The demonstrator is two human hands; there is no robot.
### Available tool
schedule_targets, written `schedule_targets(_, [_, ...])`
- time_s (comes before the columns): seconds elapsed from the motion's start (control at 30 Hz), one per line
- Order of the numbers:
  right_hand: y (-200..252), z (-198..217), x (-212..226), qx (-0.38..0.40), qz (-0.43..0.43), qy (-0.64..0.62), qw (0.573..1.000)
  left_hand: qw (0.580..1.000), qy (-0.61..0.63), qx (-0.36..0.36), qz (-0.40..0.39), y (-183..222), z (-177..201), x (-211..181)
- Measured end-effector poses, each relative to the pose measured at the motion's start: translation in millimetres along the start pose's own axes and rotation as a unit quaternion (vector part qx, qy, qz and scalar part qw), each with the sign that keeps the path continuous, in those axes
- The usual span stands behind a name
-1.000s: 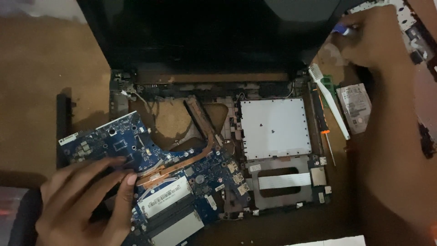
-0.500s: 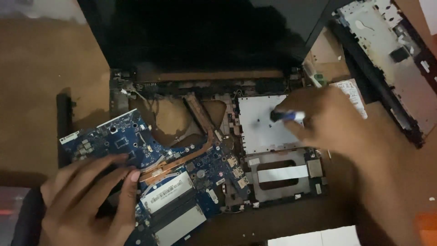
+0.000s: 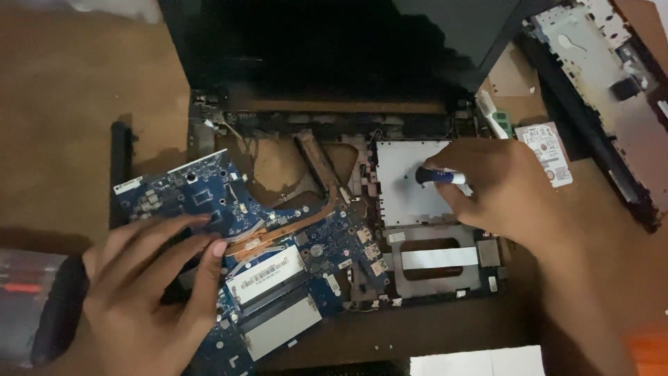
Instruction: Disassembling a laptop by removing screws and lifting the motherboard from the casing.
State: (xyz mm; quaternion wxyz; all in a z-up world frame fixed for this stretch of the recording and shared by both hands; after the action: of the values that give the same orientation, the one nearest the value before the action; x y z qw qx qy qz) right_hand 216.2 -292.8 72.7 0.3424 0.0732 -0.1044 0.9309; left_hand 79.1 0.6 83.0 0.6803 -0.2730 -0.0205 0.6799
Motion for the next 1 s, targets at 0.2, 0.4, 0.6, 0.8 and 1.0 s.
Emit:
schedule_targets(0.2, [12.9, -9.1, -17.6, -0.008, -0.027, -0.001, 1.000, 0.999, 0.020, -0.031, -0.002, -0.2, 5.3, -4.2])
schedule_targets(0.4, [-1.8, 7.7, -1.2, -0.012, -0.002, 0.008, 1.000, 0.998, 0.024, -0.055, 0.023, 2.6, 4.3, -1.2])
schedule_targets(0.6, [-5.2, 16.5, -14.6, -0.003, -0.061, -0.055, 0.997, 0.998, 0.028, -0.062, 0.008, 4.3, 5.5, -0.6])
schedule_targets(0.8, [-7.1, 22.7, -20.4, -0.008, -0.071, -0.088, 0.994, 0.997, 0.029, -0.069, -0.002, 4.7, 5.9, -3.2])
schedule_targets(1.0, [-11.3, 14.3, -16.9, 0.011, -0.078, -0.124, 0.989, 0.998, 0.024, -0.065, 0.004, 4.4, 5.7, -2.6])
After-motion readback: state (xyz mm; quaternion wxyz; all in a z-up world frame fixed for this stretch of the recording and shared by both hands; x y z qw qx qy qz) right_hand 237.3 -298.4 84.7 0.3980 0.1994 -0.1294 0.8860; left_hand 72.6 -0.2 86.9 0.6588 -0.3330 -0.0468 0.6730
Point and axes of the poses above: each hand's wrist, its own y-axis away from the middle knuckle, its own z-axis out of the back of the hand, x = y × z, the point moved 10 cm from there along -y, towards the middle knuckle, and after that the axes turned 7 degrees about -y, right-handed, at the moved point
